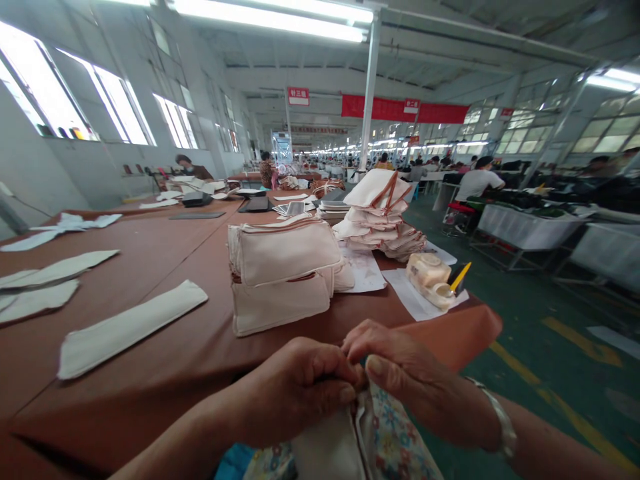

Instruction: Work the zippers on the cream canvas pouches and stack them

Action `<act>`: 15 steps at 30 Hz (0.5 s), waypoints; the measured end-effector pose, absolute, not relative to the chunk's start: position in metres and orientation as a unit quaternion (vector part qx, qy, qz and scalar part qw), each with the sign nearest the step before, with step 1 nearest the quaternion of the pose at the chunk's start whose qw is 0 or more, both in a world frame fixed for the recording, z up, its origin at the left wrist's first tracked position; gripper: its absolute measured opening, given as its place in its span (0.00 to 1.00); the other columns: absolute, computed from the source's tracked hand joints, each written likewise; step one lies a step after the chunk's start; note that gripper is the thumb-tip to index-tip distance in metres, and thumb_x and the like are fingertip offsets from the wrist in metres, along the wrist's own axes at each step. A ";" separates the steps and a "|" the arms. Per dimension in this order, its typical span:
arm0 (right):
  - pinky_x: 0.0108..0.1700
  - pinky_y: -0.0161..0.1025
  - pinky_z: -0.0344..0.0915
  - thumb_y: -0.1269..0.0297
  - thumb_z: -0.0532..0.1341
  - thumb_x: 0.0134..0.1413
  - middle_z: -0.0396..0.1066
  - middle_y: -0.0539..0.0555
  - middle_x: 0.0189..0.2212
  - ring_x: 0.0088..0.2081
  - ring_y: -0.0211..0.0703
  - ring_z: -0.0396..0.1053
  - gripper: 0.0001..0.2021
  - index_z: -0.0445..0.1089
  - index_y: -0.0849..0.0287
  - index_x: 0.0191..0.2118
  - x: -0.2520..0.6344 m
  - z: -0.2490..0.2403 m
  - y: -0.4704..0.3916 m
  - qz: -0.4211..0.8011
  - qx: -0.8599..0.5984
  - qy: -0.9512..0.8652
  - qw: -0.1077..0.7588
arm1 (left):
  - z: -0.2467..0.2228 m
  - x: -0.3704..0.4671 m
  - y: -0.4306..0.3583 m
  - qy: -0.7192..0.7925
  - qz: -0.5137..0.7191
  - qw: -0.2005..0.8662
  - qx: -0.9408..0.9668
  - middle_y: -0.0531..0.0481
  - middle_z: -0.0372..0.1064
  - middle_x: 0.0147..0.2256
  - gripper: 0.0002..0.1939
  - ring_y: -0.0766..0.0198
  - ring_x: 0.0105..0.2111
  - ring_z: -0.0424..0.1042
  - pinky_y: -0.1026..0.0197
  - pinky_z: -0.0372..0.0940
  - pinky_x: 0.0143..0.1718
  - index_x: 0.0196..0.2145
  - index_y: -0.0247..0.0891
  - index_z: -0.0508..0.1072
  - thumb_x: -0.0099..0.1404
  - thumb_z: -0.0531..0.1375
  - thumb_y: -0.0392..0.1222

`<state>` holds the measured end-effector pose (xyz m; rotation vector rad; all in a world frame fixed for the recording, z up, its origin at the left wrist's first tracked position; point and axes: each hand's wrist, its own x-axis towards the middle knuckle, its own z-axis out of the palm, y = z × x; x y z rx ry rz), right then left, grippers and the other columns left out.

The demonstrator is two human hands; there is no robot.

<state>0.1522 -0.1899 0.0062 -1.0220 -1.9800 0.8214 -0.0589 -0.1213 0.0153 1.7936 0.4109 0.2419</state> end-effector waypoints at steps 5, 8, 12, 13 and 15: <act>0.31 0.34 0.53 0.51 0.51 0.67 0.56 0.47 0.27 0.29 0.35 0.53 0.19 0.61 0.60 0.30 0.152 0.003 -0.178 0.459 -0.357 -0.759 0.291 | 0.026 -0.061 -0.122 0.230 0.118 0.497 0.828 0.55 0.63 0.28 0.15 0.71 0.27 0.57 0.71 0.54 0.26 0.32 0.33 0.72 0.67 0.59 0.49; 0.30 0.33 0.52 0.51 0.54 0.65 0.56 0.48 0.27 0.29 0.35 0.52 0.19 0.61 0.61 0.29 0.154 0.003 -0.177 0.496 -0.354 -0.730 0.309 | 0.027 -0.064 -0.118 0.248 0.094 0.540 0.799 0.55 0.62 0.26 0.16 0.72 0.25 0.55 0.71 0.50 0.22 0.32 0.32 0.73 0.65 0.61 0.51; 0.31 0.32 0.55 0.54 0.56 0.64 0.63 0.51 0.29 0.30 0.35 0.57 0.17 0.64 0.63 0.29 0.152 0.007 -0.177 0.536 -0.311 -0.714 0.325 | 0.021 -0.066 -0.115 0.207 0.068 0.657 0.722 0.54 0.60 0.25 0.19 0.72 0.23 0.52 0.69 0.46 0.21 0.32 0.30 0.72 0.63 0.62 0.53; 0.31 0.32 0.55 0.56 0.57 0.64 0.65 0.52 0.30 0.30 0.36 0.59 0.16 0.65 0.63 0.30 0.150 0.006 -0.178 0.541 -0.300 -0.710 0.335 | 0.019 -0.066 -0.116 0.191 0.083 0.676 0.707 0.53 0.60 0.25 0.18 0.72 0.23 0.53 0.68 0.47 0.21 0.32 0.30 0.73 0.64 0.63 0.52; 0.30 0.32 0.56 0.57 0.58 0.63 0.67 0.53 0.29 0.29 0.36 0.60 0.15 0.66 0.64 0.29 0.147 0.003 -0.179 0.548 -0.279 -0.699 0.365 | 0.014 -0.065 -0.118 0.154 0.123 0.699 0.688 0.51 0.62 0.26 0.16 0.71 0.24 0.55 0.68 0.48 0.23 0.31 0.29 0.72 0.64 0.62 0.49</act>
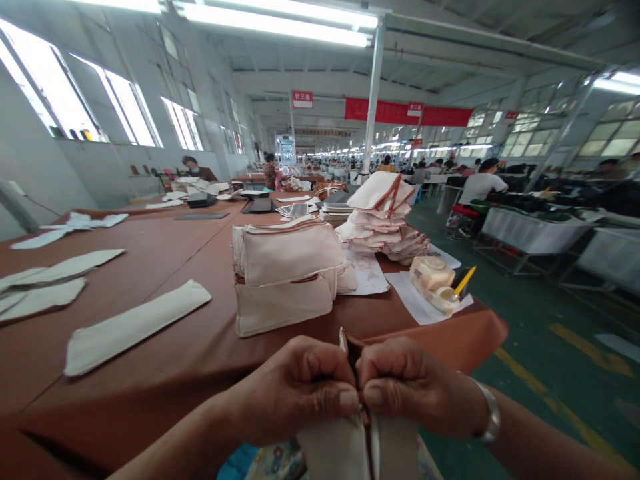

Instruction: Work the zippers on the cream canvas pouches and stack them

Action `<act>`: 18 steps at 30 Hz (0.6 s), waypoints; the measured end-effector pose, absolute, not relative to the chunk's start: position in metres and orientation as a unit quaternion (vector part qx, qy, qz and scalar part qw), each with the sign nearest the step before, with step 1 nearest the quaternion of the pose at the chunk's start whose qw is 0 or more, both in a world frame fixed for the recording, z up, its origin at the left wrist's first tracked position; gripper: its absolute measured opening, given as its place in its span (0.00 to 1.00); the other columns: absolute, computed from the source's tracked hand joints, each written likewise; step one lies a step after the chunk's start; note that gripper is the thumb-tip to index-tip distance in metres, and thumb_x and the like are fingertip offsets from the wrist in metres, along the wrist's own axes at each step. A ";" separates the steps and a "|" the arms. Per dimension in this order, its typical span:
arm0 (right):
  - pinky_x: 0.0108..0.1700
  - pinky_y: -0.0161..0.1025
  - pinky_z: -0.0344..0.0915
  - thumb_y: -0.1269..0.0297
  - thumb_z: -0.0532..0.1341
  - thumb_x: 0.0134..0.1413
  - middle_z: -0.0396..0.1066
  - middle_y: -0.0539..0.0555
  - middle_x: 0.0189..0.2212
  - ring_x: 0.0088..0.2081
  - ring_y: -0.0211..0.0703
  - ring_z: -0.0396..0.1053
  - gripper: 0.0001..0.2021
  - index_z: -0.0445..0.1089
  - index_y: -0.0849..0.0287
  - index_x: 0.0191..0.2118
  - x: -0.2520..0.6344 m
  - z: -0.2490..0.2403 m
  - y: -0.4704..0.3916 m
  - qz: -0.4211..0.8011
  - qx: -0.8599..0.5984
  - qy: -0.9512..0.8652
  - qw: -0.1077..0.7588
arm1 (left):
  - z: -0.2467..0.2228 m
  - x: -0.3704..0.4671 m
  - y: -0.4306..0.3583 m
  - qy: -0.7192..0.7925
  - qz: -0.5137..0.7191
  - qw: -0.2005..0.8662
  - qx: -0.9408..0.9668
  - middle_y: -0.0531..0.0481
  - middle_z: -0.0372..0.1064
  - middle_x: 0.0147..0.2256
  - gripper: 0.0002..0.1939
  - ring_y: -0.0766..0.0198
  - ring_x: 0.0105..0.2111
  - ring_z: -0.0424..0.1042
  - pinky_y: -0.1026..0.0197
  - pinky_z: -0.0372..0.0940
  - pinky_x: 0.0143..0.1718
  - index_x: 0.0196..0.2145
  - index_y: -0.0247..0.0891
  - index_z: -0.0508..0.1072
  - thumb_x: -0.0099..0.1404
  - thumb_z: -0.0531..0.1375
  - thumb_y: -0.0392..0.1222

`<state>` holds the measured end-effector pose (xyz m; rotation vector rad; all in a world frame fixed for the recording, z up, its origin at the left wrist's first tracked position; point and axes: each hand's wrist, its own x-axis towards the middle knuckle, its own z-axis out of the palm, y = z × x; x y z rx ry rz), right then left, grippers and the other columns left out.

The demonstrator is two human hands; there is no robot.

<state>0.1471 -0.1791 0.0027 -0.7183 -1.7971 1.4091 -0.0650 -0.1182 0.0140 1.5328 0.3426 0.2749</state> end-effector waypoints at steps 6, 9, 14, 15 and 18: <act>0.31 0.33 0.56 0.60 0.59 0.62 0.64 0.51 0.26 0.29 0.36 0.60 0.14 0.66 0.63 0.28 0.142 -0.006 -0.182 0.492 -0.273 -0.708 0.427 | 0.002 -0.062 -0.117 0.065 0.191 0.744 0.637 0.45 0.69 0.30 0.13 0.68 0.28 0.64 0.67 0.58 0.29 0.26 0.30 0.70 0.63 0.64 0.41; 0.31 0.33 0.54 0.60 0.58 0.63 0.61 0.50 0.26 0.29 0.35 0.57 0.14 0.65 0.63 0.29 0.143 -0.001 -0.182 0.501 -0.289 -0.707 0.407 | 0.000 -0.065 -0.113 0.085 0.173 0.767 0.612 0.47 0.70 0.29 0.11 0.71 0.25 0.62 0.69 0.56 0.26 0.27 0.29 0.72 0.61 0.66 0.40; 0.31 0.33 0.53 0.59 0.57 0.64 0.60 0.50 0.28 0.29 0.35 0.55 0.13 0.66 0.63 0.31 0.147 0.004 -0.185 0.511 -0.292 -0.708 0.389 | -0.001 -0.070 -0.110 0.135 0.148 0.772 0.603 0.43 0.72 0.32 0.13 0.68 0.27 0.65 0.67 0.56 0.26 0.31 0.29 0.74 0.60 0.67 0.44; 0.31 0.33 0.53 0.59 0.57 0.64 0.60 0.50 0.28 0.29 0.35 0.55 0.13 0.66 0.63 0.31 0.148 0.004 -0.186 0.510 -0.295 -0.709 0.387 | -0.002 -0.070 -0.110 0.139 0.143 0.769 0.607 0.43 0.72 0.32 0.14 0.67 0.27 0.65 0.67 0.56 0.27 0.32 0.29 0.74 0.60 0.67 0.45; 0.30 0.34 0.52 0.58 0.56 0.64 0.59 0.49 0.27 0.29 0.35 0.53 0.14 0.65 0.62 0.32 0.149 0.004 -0.189 0.511 -0.310 -0.707 0.378 | -0.003 -0.070 -0.108 0.146 0.136 0.760 0.619 0.44 0.71 0.31 0.16 0.67 0.27 0.63 0.66 0.55 0.28 0.32 0.29 0.74 0.59 0.67 0.48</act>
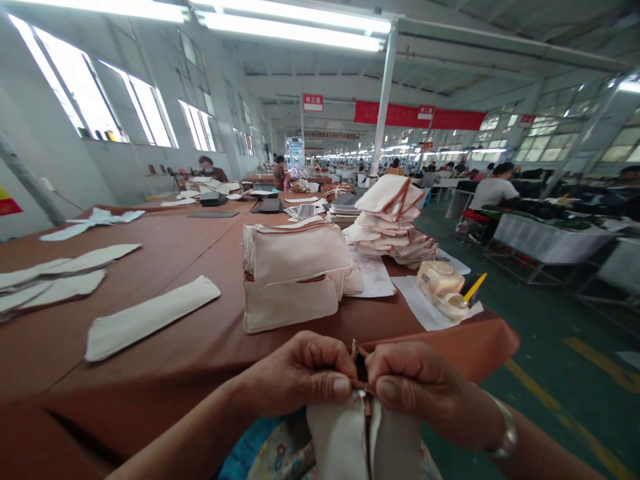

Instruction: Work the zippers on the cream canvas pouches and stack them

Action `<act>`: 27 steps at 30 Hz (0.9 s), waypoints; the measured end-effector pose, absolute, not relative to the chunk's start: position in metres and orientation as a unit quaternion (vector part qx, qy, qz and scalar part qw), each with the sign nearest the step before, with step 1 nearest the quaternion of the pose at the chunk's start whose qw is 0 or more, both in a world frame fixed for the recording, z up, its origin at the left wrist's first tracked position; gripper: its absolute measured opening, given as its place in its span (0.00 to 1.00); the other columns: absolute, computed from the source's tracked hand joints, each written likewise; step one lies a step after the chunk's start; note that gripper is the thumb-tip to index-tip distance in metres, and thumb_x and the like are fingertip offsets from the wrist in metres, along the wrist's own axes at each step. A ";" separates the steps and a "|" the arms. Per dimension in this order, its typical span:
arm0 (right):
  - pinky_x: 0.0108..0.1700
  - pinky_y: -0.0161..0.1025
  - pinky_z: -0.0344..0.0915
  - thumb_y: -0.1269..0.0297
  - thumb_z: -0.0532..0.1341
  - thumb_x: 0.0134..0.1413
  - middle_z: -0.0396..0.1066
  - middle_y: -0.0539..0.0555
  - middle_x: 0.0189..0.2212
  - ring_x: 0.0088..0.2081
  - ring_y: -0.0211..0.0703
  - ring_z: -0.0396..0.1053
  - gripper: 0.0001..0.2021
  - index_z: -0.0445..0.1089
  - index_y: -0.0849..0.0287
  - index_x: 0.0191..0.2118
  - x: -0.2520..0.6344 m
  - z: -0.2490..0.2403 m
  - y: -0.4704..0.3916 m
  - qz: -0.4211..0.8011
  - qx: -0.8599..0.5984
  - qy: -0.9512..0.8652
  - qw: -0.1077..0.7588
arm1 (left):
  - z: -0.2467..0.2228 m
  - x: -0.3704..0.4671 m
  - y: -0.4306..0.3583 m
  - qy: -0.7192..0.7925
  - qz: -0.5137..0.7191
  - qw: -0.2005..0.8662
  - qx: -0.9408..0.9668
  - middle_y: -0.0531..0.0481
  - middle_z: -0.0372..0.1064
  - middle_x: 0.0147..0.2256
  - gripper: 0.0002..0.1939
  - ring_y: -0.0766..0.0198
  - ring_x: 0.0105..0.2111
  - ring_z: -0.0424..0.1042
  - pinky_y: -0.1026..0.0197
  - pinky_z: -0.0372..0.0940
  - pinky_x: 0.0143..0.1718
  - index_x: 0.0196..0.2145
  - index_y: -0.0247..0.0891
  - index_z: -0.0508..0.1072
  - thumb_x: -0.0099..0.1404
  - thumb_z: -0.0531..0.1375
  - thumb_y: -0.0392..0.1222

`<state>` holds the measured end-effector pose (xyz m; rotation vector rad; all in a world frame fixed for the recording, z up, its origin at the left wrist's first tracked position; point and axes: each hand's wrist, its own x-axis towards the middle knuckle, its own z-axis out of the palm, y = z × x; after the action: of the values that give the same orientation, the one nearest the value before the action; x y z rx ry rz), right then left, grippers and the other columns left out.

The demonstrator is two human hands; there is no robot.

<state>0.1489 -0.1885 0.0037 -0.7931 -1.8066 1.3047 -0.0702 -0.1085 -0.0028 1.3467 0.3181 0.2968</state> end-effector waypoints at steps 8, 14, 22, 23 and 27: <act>0.30 0.33 0.52 0.54 0.55 0.65 0.59 0.48 0.27 0.29 0.36 0.54 0.16 0.63 0.60 0.31 0.147 0.002 -0.191 0.483 -0.362 -0.711 0.360 | 0.004 -0.064 -0.112 0.176 0.111 0.768 0.606 0.54 0.62 0.25 0.18 0.73 0.23 0.54 0.70 0.48 0.23 0.33 0.29 0.75 0.52 0.71 0.46; 0.31 0.34 0.52 0.53 0.55 0.65 0.59 0.49 0.28 0.30 0.37 0.55 0.17 0.63 0.61 0.31 0.146 -0.007 -0.191 0.479 -0.386 -0.710 0.344 | -0.001 -0.059 -0.118 0.202 0.144 0.781 0.573 0.52 0.68 0.25 0.12 0.73 0.22 0.59 0.71 0.53 0.23 0.29 0.30 0.76 0.47 0.71 0.38; 0.31 0.35 0.53 0.54 0.55 0.65 0.60 0.50 0.28 0.30 0.37 0.55 0.16 0.63 0.61 0.31 0.146 -0.013 -0.186 0.502 -0.375 -0.698 0.347 | -0.007 -0.063 -0.114 0.187 0.117 0.787 0.576 0.50 0.69 0.28 0.15 0.71 0.24 0.61 0.69 0.55 0.25 0.31 0.30 0.76 0.51 0.71 0.44; 0.31 0.35 0.52 0.54 0.55 0.65 0.59 0.50 0.28 0.30 0.37 0.55 0.16 0.64 0.61 0.31 0.147 -0.012 -0.186 0.497 -0.375 -0.701 0.347 | -0.006 -0.067 -0.110 0.173 0.110 0.775 0.597 0.51 0.67 0.28 0.16 0.72 0.24 0.59 0.69 0.54 0.25 0.32 0.31 0.75 0.52 0.71 0.46; 0.32 0.35 0.53 0.55 0.55 0.66 0.59 0.49 0.27 0.30 0.38 0.55 0.15 0.64 0.60 0.31 0.168 -0.009 -0.178 0.459 -0.382 -0.711 0.372 | -0.008 -0.090 -0.087 0.156 0.061 0.703 0.692 0.55 0.57 0.25 0.19 0.71 0.25 0.53 0.69 0.49 0.24 0.32 0.31 0.73 0.59 0.66 0.53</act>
<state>0.1679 -0.1781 -0.0087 -0.9787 -1.8220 1.1758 -0.0898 -0.0868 -0.0079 1.5390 0.3473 0.1363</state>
